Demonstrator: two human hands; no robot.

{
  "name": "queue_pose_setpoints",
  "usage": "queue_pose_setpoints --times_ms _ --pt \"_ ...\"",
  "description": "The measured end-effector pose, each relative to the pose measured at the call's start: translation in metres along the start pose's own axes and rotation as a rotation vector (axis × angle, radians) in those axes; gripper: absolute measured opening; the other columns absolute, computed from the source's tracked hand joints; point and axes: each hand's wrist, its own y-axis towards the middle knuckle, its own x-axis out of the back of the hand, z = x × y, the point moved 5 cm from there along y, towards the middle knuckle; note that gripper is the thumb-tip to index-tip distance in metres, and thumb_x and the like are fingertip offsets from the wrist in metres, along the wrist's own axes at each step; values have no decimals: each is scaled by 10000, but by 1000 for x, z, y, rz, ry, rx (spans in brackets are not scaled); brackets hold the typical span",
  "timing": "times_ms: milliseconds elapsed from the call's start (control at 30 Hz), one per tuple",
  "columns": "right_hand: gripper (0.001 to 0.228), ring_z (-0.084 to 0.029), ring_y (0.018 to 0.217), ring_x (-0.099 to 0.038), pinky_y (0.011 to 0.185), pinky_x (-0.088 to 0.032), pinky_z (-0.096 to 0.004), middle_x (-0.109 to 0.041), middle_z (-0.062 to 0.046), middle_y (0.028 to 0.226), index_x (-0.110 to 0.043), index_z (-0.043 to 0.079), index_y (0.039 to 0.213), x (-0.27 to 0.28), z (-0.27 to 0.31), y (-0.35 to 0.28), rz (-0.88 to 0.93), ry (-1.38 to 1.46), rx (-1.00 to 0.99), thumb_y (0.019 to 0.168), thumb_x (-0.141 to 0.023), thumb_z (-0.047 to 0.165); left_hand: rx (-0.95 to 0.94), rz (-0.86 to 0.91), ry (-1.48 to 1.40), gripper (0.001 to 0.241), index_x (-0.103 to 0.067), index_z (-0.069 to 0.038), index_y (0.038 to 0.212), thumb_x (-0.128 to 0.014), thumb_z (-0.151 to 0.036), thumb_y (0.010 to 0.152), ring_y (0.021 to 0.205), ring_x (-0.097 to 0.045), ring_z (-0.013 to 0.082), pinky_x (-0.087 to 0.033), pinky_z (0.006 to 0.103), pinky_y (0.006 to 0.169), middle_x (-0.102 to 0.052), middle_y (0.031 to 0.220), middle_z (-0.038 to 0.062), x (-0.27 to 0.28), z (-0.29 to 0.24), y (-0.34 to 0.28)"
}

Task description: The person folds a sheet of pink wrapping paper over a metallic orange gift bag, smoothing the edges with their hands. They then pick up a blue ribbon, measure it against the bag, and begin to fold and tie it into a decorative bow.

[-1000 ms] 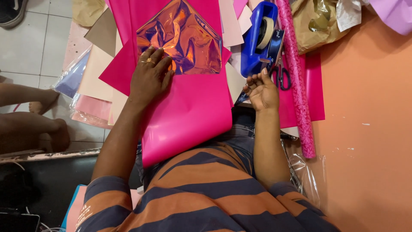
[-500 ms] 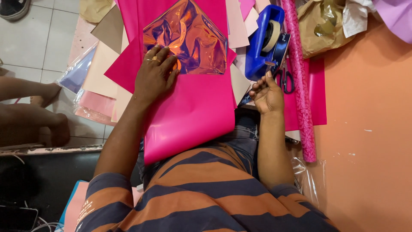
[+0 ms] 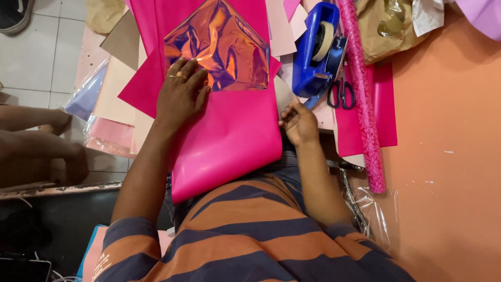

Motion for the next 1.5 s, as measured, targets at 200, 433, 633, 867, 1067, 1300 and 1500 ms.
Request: queue_pose_setpoints --times_ms 200,433,633,867,1067,1300,1500 --pt "194 -205 503 -668 428 -581 -326 -616 -137 645 -745 -28 1034 -70 67 -71 184 -540 647 1126 -795 135 28 14 10 367 -798 -122 1357 -793 -360 1077 1356 -651 488 -483 575 1200 -743 1403 201 -9 5 -3" --pt "238 -115 599 -676 582 -617 -277 -711 -36 723 -817 52 1113 -171 85 -114 579 -958 783 1143 -726 270 76 142 -128 227 -707 42 1241 -635 -100 1078 1259 -629 470 -450 605 1243 -692 1324 240 55 -40 29" --pt "520 -47 699 -351 781 -494 -203 -716 99 1105 -544 202 1679 -209 44 -74 830 -1150 737 1193 -709 118 108 138 -124 330 -743 57 1378 -576 -130 1163 1363 -605 514 -424 621 1251 -704 1421 280 51 -36 25" --pt "731 -98 722 -363 754 -439 -237 -342 56 819 -241 316 1826 -235 26 -47 955 -1223 573 1251 -652 128 101 118 -121 355 -761 36 1387 -522 -115 1172 1353 -592 561 -472 660 1169 -710 1441 290 47 -28 20" --pt "779 -157 773 -558 758 -512 -325 -566 10 895 -211 341 1817 -244 23 -26 926 -1531 590 1203 -646 138 100 104 -102 349 -772 32 1397 -543 -144 1201 1388 -582 551 -480 653 1165 -717 1451 288 45 -27 18" --pt "743 -167 779 -559 766 -509 -345 -583 3 900 -256 321 1807 -255 23 -32 901 -1573 538 1198 -659 191 109 95 -95 357 -768 35 1409 -540 -129 1189 1402 -583 569 -485 671 1159 -713 1464 303 44 -26 15" --pt "777 -185 738 -576 731 -509 -353 -595 -6 868 -230 313 1813 -256 19 -27 848 -1625 532 1180 -648 142 128 99 -118 365 -758 38 1395 -503 -147 1211 1400 -576 567 -482 675 1151 -709 1446 300 51 -31 19"
